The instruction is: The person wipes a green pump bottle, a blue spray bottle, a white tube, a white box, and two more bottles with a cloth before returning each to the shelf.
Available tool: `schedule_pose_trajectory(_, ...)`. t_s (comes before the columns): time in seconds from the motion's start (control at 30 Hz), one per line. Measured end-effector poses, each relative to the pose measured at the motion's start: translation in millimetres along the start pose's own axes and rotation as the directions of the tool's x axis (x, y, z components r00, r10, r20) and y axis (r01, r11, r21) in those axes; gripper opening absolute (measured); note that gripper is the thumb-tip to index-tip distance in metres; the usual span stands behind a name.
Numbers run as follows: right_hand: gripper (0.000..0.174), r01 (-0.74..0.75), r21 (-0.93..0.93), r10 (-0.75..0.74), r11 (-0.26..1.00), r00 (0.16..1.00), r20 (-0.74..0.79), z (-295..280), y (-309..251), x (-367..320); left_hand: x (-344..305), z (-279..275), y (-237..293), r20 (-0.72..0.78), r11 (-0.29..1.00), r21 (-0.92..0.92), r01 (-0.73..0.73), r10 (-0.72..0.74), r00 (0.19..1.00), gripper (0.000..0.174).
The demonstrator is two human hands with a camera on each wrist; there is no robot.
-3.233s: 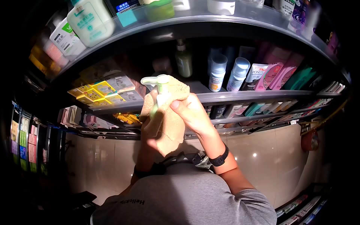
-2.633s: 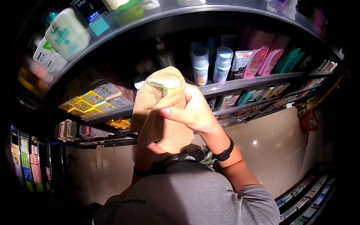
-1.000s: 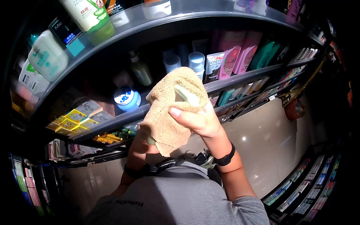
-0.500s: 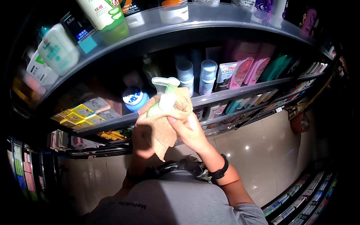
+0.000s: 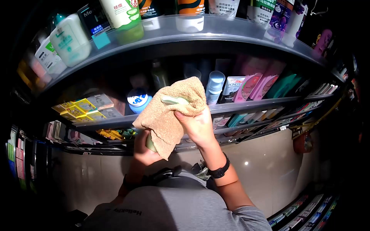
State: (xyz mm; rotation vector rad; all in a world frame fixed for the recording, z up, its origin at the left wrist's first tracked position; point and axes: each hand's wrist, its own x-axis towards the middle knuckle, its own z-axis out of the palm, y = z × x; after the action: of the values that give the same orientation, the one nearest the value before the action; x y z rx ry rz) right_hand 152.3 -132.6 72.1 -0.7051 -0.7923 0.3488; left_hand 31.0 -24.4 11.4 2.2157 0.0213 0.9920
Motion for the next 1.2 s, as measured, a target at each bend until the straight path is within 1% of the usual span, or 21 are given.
schedule_pose_trajectory(0.13,0.041,-0.067,0.140,0.062,0.988,0.997,0.038,5.2,6.0,4.0,-12.2,-3.7,-8.6,0.011,0.993,-0.023,0.118,-0.117,0.993,0.052)
schedule_pose_trajectory(0.2,0.038,-0.111,0.092,0.106,0.990,0.992,0.062,9.1,6.3,0.7,-6.7,0.4,5.2,-0.223,0.999,0.005,0.049,-0.046,0.974,0.053)
schedule_pose_trajectory(0.23,0.038,-0.146,0.074,0.140,0.987,0.987,0.077,11.0,6.6,-1.8,0.4,-5.2,17.0,-0.152,0.964,-0.214,0.156,-0.191,0.970,0.053)
schedule_pose_trajectory(0.27,0.037,-0.179,0.054,0.173,0.982,0.981,0.090,13.7,6.2,-3.8,9.7,8.3,8.5,-0.427,0.983,0.016,-0.185,0.174,0.888,0.054)
schedule_pose_trajectory(0.33,0.035,-0.182,0.003,0.180,0.983,0.976,0.120,16.1,6.6,-6.0,3.3,-7.1,3.8,-0.110,0.995,-0.099,-0.005,-0.006,0.994,0.052)
schedule_pose_trajectory(0.37,0.036,-0.212,0.005,0.210,0.977,0.971,0.112,17.1,6.8,-7.1,-1.3,6.8,1.2,-0.261,0.966,-0.221,0.133,-0.190,0.946,0.050)
schedule_pose_trajectory(0.4,0.036,-0.242,0.005,0.240,0.970,0.965,0.104,18.1,6.9,-8.3,-6.1,7.7,-4.3,-0.262,0.966,-0.224,0.133,-0.191,0.946,0.050)
schedule_pose_trajectory(0.47,0.037,-0.276,-0.073,0.283,0.958,0.952,0.116,15.7,10.2,-9.4,-9.0,0.9,-10.0,-0.071,0.903,-0.349,0.252,-0.293,0.953,0.050)
schedule_pose_trajectory(0.5,0.041,-0.289,-0.071,0.297,0.955,0.945,0.137,13.5,15.9,-10.2,-7.7,-3.2,-11.0,-0.104,0.973,-0.210,0.095,-0.119,0.987,0.049)
schedule_pose_trajectory(0.6,0.050,-0.333,-0.150,0.353,0.931,0.926,0.136,3.6,32.1,-14.6,4.9,-11.6,0.8,-0.115,0.968,-0.223,0.117,-0.146,0.983,0.052)
schedule_pose_trajectory(0.67,0.063,-0.287,-0.189,0.320,0.939,0.931,0.175,0.1,46.8,-24.1,3.7,-12.6,6.2,-0.068,0.926,-0.317,0.204,-0.237,0.969,0.055)
schedule_pose_trajectory(0.73,0.067,-0.282,-0.160,0.307,0.946,0.937,0.168,6.4,54.2,-32.8,0.7,-3.9,-5.3,-0.132,0.722,-0.604,0.337,-0.508,0.851,0.040)
schedule_pose_trajectory(0.77,0.069,-0.361,-0.068,0.367,0.930,0.920,0.141,9.2,52.0,-35.6,4.0,-14.4,-3.3,-0.195,0.983,-0.162,0.083,-0.115,0.974,0.036)
schedule_pose_trajectory(0.87,0.068,-0.238,-0.273,0.299,0.932,0.931,0.208,3.9,38.4,-22.4,6.1,-17.8,-1.9,-0.105,0.950,-0.246,0.191,-0.221,0.970,0.037)
schedule_pose_trajectory(0.9,0.067,-0.212,-0.213,0.257,0.954,0.943,0.211,6.1,33.7,-16.9,6.8,-15.9,0.3,-0.112,0.952,-0.244,0.187,-0.219,0.969,0.037)
schedule_pose_trajectory(0.97,0.055,-0.188,-0.090,0.199,0.978,0.971,0.131,14.6,17.0,-9.0,4.2,-10.2,6.5,-0.057,0.777,-0.552,0.302,-0.397,0.916,0.055)
schedule_pose_trajectory(1.0,0.051,-0.196,-0.066,0.200,0.978,0.978,0.053,16.8,13.4,-6.6,-1.1,-10.3,-0.9,0.081,0.527,-0.780,0.338,-0.450,0.889,0.052)
schedule_pose_trajectory(1.03,0.041,-0.119,-0.054,0.119,0.991,0.993,0.002,16.4,16.0,-1.8,-2.6,-8.1,-1.2,-0.111,0.930,-0.341,0.135,-0.182,0.977,0.050)
schedule_pose_trajectory(1.07,0.035,-0.132,0.021,0.131,0.991,0.991,0.025,20.6,7.9,3.7,0.0,-5.8,1.6,-0.115,0.964,0.231,-0.131,0.161,0.980,0.047)
schedule_pose_trajectory(1.1,0.033,-0.073,0.023,0.073,0.997,0.997,0.022,19.2,11.7,7.9,-8.0,-1.2,-4.1,-0.091,0.988,0.094,0.120,-0.112,0.990,0.047)
schedule_pose_trajectory(1.2,0.034,-0.041,0.092,0.051,0.995,0.993,-0.110,20.2,23.2,3.8,-11.0,-2.8,1.2,-0.091,0.985,0.061,0.160,-0.155,0.984,0.048)
